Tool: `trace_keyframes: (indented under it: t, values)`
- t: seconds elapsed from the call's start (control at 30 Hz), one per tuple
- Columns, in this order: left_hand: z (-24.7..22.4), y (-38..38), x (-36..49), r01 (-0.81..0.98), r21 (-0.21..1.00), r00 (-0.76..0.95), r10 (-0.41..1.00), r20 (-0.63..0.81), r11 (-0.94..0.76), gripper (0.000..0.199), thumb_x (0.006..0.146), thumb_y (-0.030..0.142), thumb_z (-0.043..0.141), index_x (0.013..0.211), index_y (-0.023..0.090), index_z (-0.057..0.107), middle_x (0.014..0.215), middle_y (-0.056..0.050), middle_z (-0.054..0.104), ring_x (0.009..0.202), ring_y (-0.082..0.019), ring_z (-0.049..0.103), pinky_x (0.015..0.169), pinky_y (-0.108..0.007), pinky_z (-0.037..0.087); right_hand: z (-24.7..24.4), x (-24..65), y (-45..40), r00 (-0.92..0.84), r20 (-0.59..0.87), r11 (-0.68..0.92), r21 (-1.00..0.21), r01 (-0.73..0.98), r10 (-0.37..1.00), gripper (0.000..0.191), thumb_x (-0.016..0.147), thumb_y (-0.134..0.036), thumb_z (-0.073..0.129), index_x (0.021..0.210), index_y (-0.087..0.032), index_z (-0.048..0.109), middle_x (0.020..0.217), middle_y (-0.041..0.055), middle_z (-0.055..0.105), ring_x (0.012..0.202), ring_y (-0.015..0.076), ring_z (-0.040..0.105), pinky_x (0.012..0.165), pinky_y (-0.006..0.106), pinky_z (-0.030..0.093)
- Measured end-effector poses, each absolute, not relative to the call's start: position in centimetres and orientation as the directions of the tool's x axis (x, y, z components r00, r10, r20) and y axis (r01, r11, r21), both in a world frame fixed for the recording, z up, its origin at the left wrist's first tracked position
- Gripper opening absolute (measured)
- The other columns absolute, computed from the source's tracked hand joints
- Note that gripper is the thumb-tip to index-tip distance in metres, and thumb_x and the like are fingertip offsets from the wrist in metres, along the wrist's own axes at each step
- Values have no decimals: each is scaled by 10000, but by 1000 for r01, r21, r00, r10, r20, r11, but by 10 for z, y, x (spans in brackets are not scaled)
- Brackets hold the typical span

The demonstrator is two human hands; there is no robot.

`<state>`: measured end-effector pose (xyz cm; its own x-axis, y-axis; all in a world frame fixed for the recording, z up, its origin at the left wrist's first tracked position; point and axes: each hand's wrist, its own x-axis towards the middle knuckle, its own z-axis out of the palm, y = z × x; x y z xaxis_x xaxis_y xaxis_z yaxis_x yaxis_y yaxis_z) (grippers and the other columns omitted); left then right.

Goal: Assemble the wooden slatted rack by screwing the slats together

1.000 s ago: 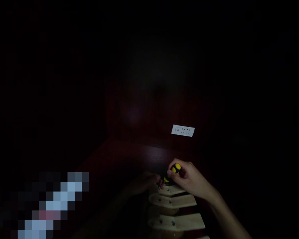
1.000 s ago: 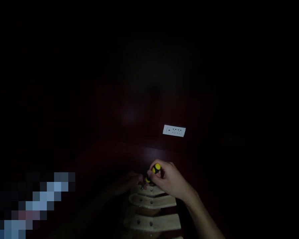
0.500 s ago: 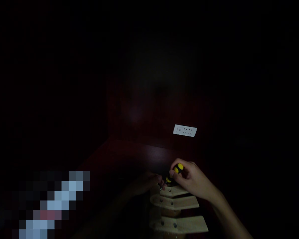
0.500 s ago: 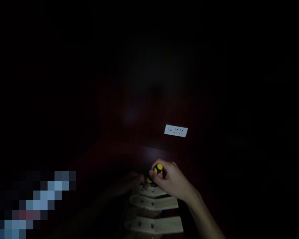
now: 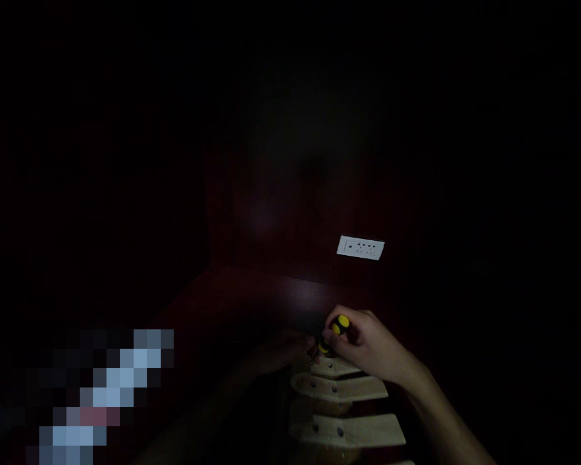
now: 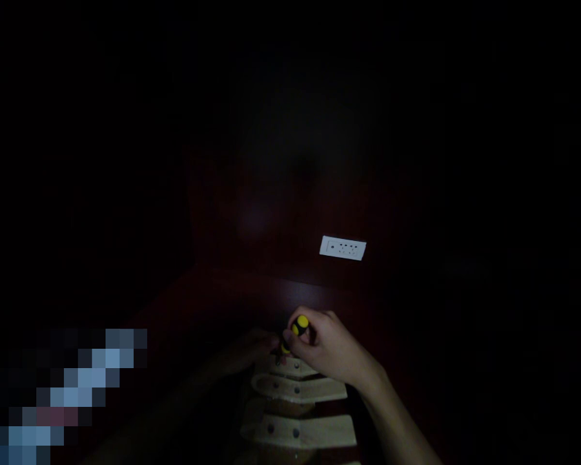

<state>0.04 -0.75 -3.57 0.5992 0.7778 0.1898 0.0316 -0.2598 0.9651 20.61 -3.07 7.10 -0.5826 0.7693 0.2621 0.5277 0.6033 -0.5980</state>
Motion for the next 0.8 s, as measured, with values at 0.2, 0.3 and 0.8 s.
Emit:
trace_keyframes:
  t: [0.2, 0.3, 0.8]
  values:
    - [-38, -6, -1, 125, 971, 537, 837, 105, -202, 586, 859, 635, 459, 827, 100, 698, 737, -24, 655, 661, -165, 547, 654, -253, 399, 73, 203, -32, -593, 271, 621, -579, 529, 758, 177, 886, -376, 548, 864, -209, 601, 613, -39, 557, 529, 100, 462, 486, 209, 348]
    - [-38, -6, -1, 125, 972, 542, 834, 100, -197, 575, 867, 621, 454, 842, 99, 696, 763, -27, 659, 685, -168, 549, 674, -256, 402, 72, 202, -32, -594, 276, 622, -585, 520, 756, 173, 887, -370, 549, 865, -206, 599, 632, -35, 562, 539, 99, 458, 484, 208, 343]
    - [-41, -7, -5, 89, 988, 549, 834, 59, -128, 432, 859, 511, 536, 807, 99, 656, 746, -18, 633, 686, -164, 534, 651, -252, 400, 74, 201, -34, -609, 236, 608, -594, 527, 758, 153, 834, -348, 620, 849, -195, 610, 668, -40, 580, 565, 86, 490, 487, 185, 358]
